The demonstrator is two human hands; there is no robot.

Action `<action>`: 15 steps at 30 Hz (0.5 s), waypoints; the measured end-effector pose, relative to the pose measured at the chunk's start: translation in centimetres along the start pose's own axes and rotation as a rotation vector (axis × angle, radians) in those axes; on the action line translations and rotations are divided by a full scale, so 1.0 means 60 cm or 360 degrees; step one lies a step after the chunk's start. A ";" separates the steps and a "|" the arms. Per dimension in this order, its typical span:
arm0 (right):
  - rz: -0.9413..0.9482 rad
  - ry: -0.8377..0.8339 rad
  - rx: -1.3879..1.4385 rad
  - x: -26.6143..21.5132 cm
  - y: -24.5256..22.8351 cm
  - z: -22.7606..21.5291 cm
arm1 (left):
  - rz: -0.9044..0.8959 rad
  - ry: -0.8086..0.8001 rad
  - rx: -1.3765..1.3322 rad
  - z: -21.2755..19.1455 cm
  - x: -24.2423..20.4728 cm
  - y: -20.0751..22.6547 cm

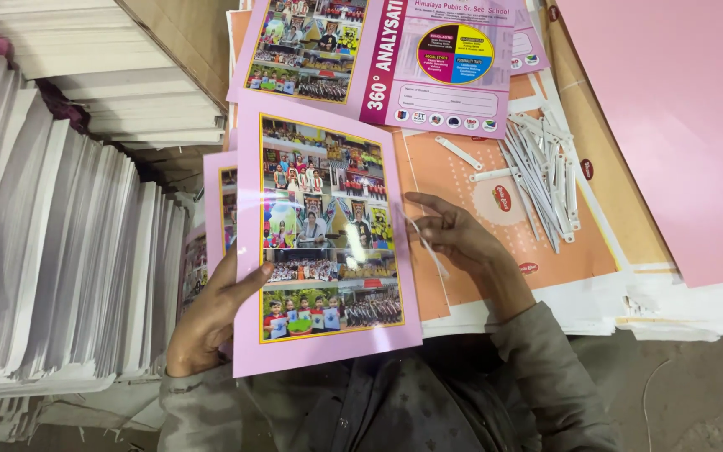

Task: The person assembles pink folders by inserting white plastic zip ties through pre-punched holes and securing them. They repeatedly pick up a folder, thread a tie, and place the finished unit onto a growing stack.

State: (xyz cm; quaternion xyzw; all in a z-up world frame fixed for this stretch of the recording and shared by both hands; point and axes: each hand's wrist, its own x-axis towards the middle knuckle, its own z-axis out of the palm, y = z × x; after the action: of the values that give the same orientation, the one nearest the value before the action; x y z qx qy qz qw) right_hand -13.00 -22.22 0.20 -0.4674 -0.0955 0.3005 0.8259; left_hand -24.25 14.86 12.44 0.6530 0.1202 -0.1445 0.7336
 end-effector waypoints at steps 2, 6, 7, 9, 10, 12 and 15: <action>-0.0083 -0.0117 -0.0136 -0.009 0.002 -0.003 | -0.0024 0.0011 -0.0020 -0.007 0.006 -0.009; -0.0200 0.0140 -0.0460 -0.001 0.023 0.010 | -0.0046 -0.0002 -0.0111 -0.017 0.014 -0.026; -0.0216 0.0229 -0.0479 0.004 0.027 0.014 | -0.0046 -0.0009 -0.0094 -0.019 0.016 -0.027; -0.0190 0.0354 -0.0385 0.014 0.030 0.019 | -0.0048 -0.0015 -0.0068 -0.025 0.017 -0.029; -0.0177 0.0421 -0.0334 0.015 0.032 0.021 | -0.0044 -0.0019 -0.0045 -0.027 0.017 -0.028; -0.0148 0.0368 -0.0380 0.015 0.031 0.019 | -0.0037 -0.0028 0.0003 -0.029 0.016 -0.024; -0.0247 0.0180 -0.0547 0.011 0.025 0.012 | -0.0022 -0.0032 -0.0030 -0.027 0.011 -0.016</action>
State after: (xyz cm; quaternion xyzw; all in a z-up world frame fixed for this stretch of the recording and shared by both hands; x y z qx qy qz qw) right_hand -13.43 -20.76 -0.75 -0.6089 -0.1344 0.1884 0.7587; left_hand -23.95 16.32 11.12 0.6438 0.1186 -0.1549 0.7399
